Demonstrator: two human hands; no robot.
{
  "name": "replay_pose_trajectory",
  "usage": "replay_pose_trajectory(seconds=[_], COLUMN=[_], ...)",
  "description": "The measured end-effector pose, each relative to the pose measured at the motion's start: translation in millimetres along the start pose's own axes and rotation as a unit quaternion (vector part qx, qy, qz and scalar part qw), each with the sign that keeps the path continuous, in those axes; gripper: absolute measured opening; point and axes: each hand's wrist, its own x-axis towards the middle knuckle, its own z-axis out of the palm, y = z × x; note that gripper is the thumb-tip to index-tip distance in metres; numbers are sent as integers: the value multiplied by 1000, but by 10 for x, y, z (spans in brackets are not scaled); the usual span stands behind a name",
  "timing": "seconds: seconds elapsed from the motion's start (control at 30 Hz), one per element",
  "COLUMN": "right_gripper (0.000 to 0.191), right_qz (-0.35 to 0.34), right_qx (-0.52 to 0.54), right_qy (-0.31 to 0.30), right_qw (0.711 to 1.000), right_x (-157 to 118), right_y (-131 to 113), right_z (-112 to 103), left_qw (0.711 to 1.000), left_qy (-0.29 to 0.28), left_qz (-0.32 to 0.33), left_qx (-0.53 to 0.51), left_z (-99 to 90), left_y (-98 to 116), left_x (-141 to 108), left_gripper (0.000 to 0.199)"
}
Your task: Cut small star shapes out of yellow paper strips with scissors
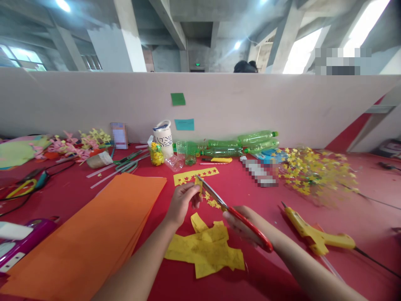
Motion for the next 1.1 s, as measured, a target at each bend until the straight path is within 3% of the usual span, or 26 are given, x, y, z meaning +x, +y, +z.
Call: replay_pose_trajectory(seconds=[0.17,0.47,0.7,1.1], right_gripper=[46,46,44,45], right_qz=[16,23,19,24], right_qx=[-3,-52,-45,-30], right_qy=[12,29,40,20], right_qw=[1000,998,998,999], right_x=[2,11,29,51], right_y=[1,-13,8,87], right_z=[-8,0,80,90], left_qw=[999,985,967,980], left_qy=[10,80,75,104], left_qz=[-14,-26,-51,1], left_qx=[-46,-150,-237,-167], left_z=[0,-38,-35,-17], left_y=[21,33,31,4], left_x=[9,75,84,73], left_gripper=[24,14,16,16])
